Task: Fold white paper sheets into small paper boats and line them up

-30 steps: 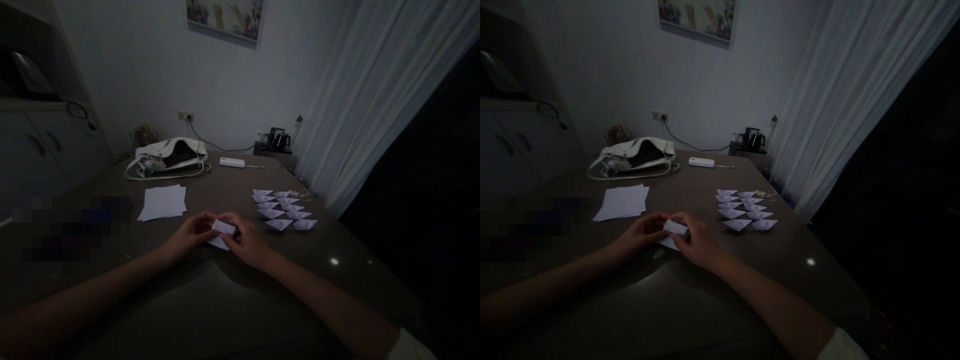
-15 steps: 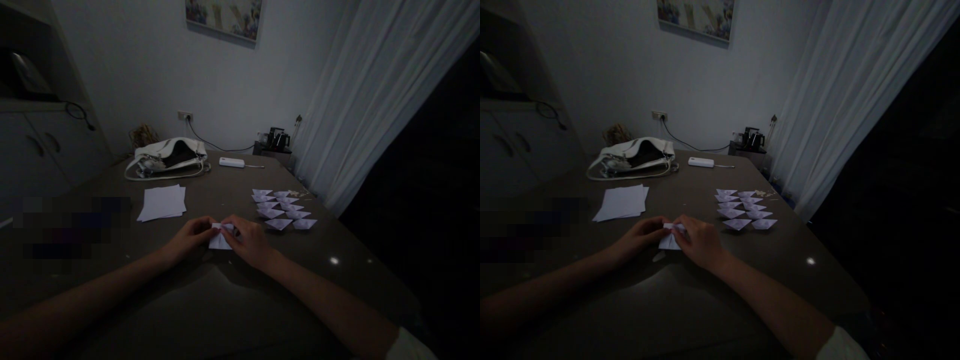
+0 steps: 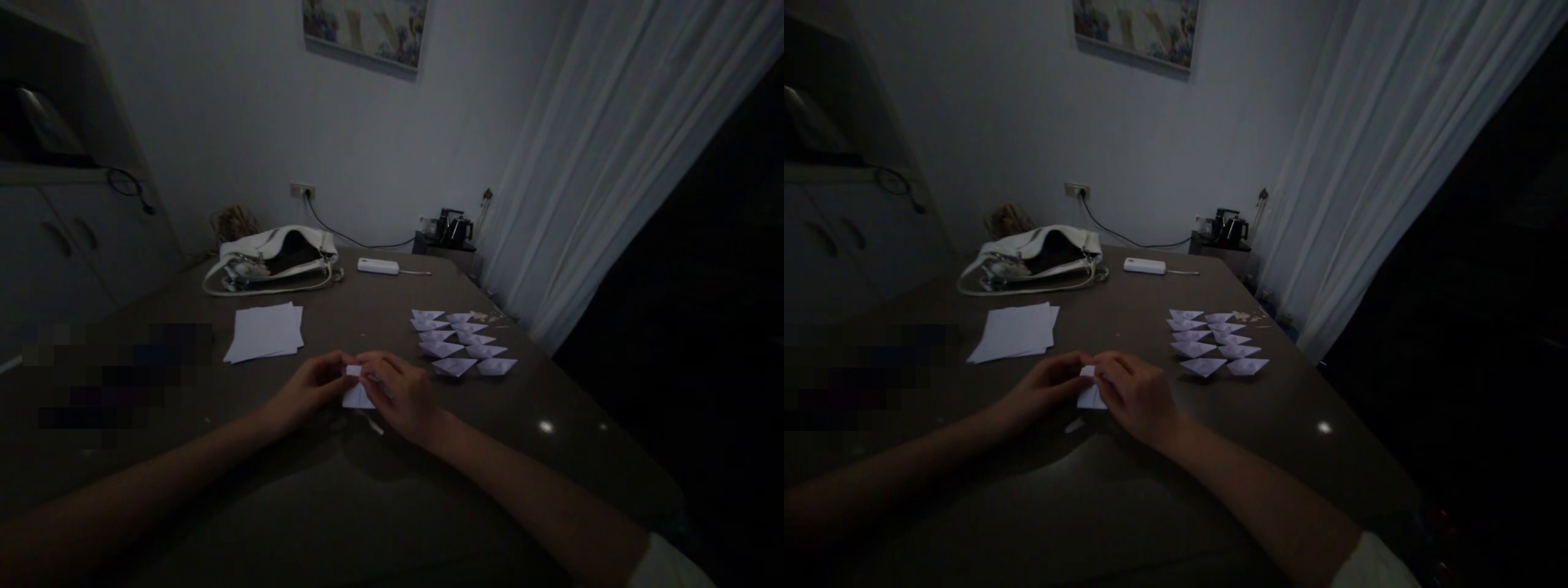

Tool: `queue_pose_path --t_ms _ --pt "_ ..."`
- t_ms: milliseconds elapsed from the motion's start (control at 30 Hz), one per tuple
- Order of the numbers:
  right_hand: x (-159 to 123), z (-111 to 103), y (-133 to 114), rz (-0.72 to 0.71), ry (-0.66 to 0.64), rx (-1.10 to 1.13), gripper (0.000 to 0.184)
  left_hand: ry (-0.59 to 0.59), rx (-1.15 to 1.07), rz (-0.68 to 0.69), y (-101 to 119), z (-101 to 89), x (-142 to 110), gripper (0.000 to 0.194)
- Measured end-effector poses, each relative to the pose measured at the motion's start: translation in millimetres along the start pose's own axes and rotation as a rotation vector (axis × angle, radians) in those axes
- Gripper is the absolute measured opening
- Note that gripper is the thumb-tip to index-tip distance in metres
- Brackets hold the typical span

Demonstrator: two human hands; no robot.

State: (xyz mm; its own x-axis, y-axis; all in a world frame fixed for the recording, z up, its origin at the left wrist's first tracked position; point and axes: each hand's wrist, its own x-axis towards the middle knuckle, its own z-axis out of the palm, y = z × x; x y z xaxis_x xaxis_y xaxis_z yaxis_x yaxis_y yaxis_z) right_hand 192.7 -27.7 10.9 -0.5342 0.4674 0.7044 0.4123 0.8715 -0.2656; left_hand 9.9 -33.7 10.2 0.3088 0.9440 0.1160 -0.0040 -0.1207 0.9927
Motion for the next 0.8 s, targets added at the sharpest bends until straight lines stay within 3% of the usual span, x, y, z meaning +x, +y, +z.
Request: queue_pose_path --t_ms 167,433,667,800 --pt "1.5 2.7 -1.5 -0.106 0.01 -0.107 0.013 -0.011 0.009 0.032 1.9 1.1 -3.0 0.019" --pt "0.1 -3.0 -1.4 -0.143 0.102 -0.071 0.011 -0.048 0.08 0.178 7.4 1.7 -6.9 0.027" --pt "-0.9 2.4 1.8 -0.173 0.084 -0.033 0.011 -0.024 0.044 0.163 4.4 2.9 -7.9 0.022" --pt "0.9 1.9 1.0 -0.103 0.076 0.067 0.006 -0.032 0.037 0.147 0.7 1.6 -6.2 0.028"
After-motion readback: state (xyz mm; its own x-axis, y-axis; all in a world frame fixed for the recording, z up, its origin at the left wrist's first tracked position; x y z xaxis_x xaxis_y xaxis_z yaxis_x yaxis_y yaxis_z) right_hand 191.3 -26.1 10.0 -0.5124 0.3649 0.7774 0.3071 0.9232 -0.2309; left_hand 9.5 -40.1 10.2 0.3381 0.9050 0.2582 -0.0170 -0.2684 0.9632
